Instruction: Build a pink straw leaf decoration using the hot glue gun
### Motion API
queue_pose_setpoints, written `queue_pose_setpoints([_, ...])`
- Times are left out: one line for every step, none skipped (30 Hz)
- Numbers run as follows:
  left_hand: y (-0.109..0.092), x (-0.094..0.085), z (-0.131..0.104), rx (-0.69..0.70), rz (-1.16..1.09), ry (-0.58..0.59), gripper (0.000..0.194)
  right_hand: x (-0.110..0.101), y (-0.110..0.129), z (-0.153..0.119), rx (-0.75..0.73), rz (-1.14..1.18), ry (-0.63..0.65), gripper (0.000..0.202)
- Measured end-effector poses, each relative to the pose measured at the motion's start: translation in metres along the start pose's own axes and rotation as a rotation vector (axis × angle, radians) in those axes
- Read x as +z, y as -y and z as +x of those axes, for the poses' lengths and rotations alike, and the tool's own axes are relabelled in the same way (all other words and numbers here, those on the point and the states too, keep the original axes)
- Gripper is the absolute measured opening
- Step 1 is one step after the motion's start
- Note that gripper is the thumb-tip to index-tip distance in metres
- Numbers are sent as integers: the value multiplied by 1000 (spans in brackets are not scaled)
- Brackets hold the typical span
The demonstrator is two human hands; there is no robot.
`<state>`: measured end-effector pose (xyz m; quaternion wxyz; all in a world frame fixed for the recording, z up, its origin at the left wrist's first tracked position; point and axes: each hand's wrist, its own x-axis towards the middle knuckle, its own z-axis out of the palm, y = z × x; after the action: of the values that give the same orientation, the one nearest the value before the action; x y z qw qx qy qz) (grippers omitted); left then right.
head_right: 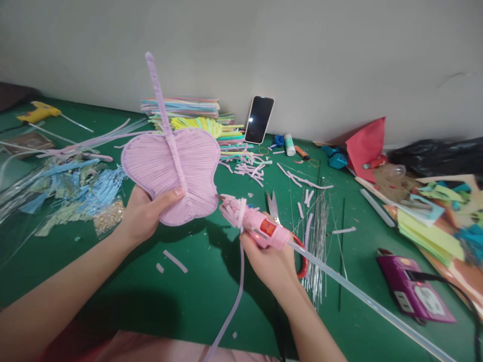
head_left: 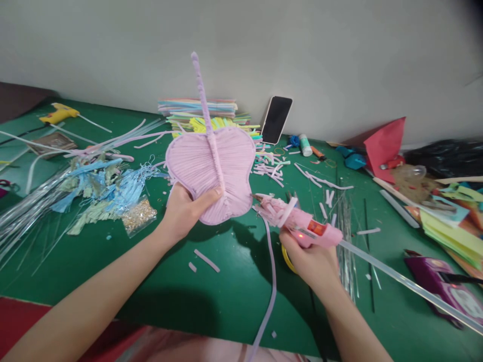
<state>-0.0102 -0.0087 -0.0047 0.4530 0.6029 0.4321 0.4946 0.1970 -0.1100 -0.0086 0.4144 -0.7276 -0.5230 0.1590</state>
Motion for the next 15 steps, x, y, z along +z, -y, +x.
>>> queue_pose_setpoints([0,0,0,1,2,0,33,0,0,0,-3,-3,-3,22])
queue_pose_setpoints([0,0,0,2,1,1,33,0,0,0,-4,-3,-6,22])
queue_pose_setpoints([1,0,0,2,-1,1,33,0,0,0,-4,-2,-6,22])
queue_pose_setpoints([1,0,0,2,-2,3,34,0,0,0,-4,-1,-4,22])
queue_pose_setpoints([1,0,0,2,-4,4,34,0,0,0,-2,1,-1,21])
queue_pose_setpoints([2,0,0,2,-6,5,35,0,0,0,-1,5,3,21])
queue_pose_setpoints([2,0,0,4,-10,9,36,0,1,0,1,8,6,21])
queue_pose_setpoints([2,0,0,8,-16,13,37,0,1,0,2,10,8,21])
queue_pose_setpoints([3,0,0,12,-21,18,38,0,1,0,2,12,8,21])
queue_pose_setpoints([3,0,0,18,-25,22,38,0,1,0,0,13,7,21])
queue_pose_setpoints([3,0,0,22,-27,24,39,0,2,0,-6,10,4,21])
queue_pose_setpoints([3,0,0,24,-24,26,39,0,2,0,-13,5,1,21])
queue_pose_setpoints([3,0,0,26,-22,26,39,0,2,0,-20,1,-1,21])
queue_pose_setpoints([3,0,0,27,-22,24,40,0,1,0,-25,-1,0,21])
queue_pose_setpoints([2,0,-1,27,-24,24,40,0,1,0,-27,-2,0,21])
